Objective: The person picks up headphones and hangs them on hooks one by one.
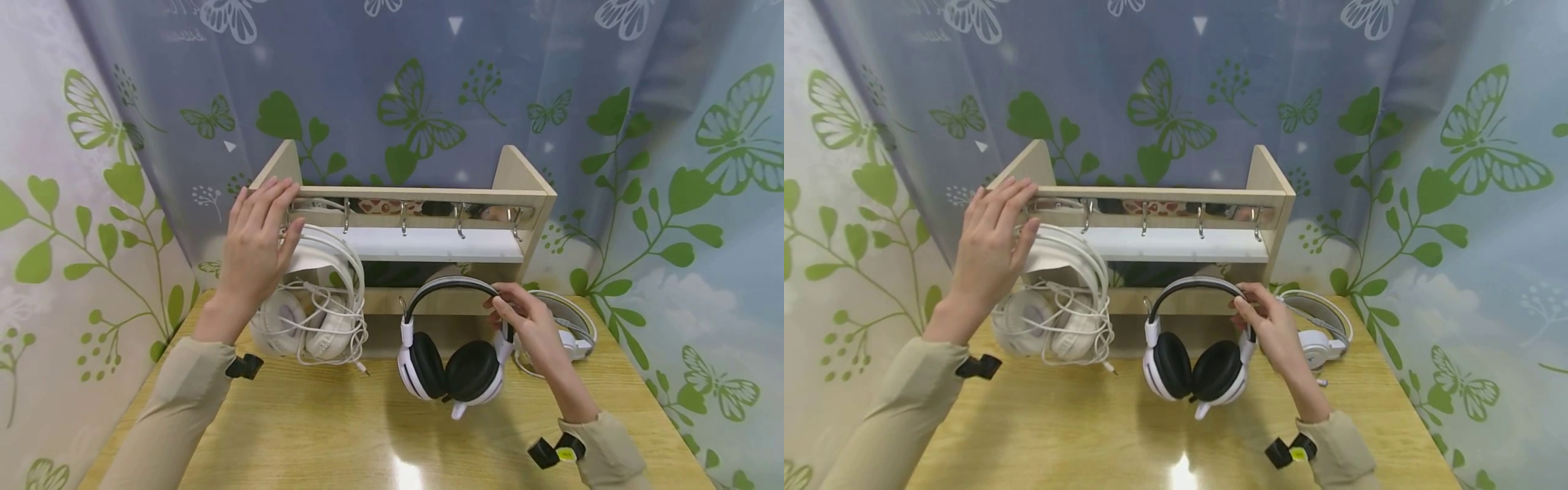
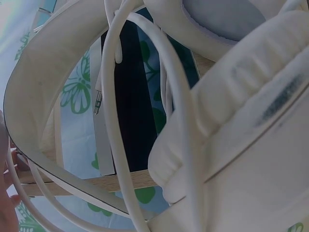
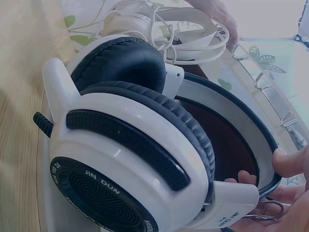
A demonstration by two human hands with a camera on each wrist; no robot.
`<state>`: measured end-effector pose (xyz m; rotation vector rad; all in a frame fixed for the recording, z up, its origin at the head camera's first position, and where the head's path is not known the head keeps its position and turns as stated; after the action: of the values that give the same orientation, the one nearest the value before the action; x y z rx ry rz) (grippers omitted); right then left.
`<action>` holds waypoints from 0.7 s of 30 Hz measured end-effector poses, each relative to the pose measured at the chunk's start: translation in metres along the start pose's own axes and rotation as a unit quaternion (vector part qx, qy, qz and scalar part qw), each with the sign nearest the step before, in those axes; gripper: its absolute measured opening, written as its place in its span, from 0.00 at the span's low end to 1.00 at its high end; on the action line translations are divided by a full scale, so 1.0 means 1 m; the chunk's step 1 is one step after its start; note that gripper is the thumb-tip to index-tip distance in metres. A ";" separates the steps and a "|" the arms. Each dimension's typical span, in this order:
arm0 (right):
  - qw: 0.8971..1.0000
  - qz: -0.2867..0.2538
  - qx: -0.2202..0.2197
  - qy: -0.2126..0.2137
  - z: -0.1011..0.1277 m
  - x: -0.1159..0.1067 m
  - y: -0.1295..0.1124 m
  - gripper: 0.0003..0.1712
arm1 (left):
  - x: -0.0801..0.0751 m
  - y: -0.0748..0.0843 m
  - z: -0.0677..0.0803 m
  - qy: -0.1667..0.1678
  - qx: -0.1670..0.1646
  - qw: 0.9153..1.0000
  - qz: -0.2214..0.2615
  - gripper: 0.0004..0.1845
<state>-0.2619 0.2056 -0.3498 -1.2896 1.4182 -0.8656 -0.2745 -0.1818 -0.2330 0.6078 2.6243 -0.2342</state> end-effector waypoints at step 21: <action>1.000 0.007 -0.014 -0.006 -0.004 0.000 -0.017 0.21 | 0.000 0.000 0.000 -0.012 0.005 1.000 -0.013 0.30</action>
<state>-0.2610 0.2020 -0.3329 -1.3026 1.4333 -0.8310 -0.2747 -0.1819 -0.2332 0.5714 2.6111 -0.2609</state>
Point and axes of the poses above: each hand's wrist, its own z-axis away from the middle knuckle, its own x-axis out of the palm, y = z × x, the point moved 6 cm from there along -z, towards the middle knuckle, and after that the axes turned 10 degrees about -z, right-handed, at the moved point
